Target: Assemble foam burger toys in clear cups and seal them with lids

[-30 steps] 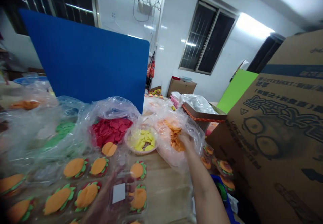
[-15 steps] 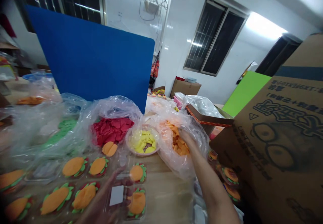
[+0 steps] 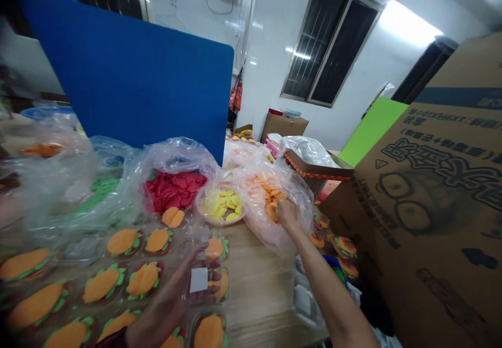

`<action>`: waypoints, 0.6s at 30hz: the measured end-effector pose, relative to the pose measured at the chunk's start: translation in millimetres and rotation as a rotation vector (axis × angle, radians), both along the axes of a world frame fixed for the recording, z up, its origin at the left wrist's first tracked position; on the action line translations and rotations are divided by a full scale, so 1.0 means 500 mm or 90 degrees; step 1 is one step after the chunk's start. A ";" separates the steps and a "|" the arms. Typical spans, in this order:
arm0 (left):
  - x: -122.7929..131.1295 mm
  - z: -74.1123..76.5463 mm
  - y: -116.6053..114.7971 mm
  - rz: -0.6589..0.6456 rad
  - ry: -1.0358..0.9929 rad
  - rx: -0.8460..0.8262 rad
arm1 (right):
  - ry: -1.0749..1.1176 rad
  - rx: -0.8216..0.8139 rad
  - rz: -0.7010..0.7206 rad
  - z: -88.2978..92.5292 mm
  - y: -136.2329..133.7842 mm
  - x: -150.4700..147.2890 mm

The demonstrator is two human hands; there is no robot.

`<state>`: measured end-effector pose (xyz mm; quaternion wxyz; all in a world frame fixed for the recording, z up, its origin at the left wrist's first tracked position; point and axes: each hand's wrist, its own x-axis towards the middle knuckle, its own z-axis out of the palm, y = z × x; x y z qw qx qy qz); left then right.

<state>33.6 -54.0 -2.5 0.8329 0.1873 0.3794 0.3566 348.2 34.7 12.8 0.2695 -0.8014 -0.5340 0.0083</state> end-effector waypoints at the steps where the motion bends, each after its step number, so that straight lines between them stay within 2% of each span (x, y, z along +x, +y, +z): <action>1: -0.001 -0.003 0.003 -0.007 -0.017 -0.010 | -0.017 0.013 0.008 0.013 -0.006 0.000; 5: -0.001 -0.008 0.017 -0.035 -0.103 -0.070 | -0.038 0.077 0.042 0.071 -0.044 0.001; 7: 0.004 -0.004 0.021 -0.031 -0.121 -0.080 | 0.059 0.136 0.107 0.092 -0.066 -0.020; 10: 0.011 0.000 0.023 -0.021 -0.135 -0.068 | 0.289 0.174 0.260 0.104 -0.100 -0.098; 12: 0.012 -0.001 0.024 -0.017 -0.161 -0.055 | 0.328 0.128 0.361 0.102 -0.124 -0.173; 15: 0.007 -0.005 0.023 -0.010 -0.183 -0.057 | 0.185 0.085 0.507 0.090 -0.159 -0.282; 18: -0.003 -0.007 0.023 0.006 -0.219 -0.050 | 0.005 0.119 0.623 0.072 -0.181 -0.349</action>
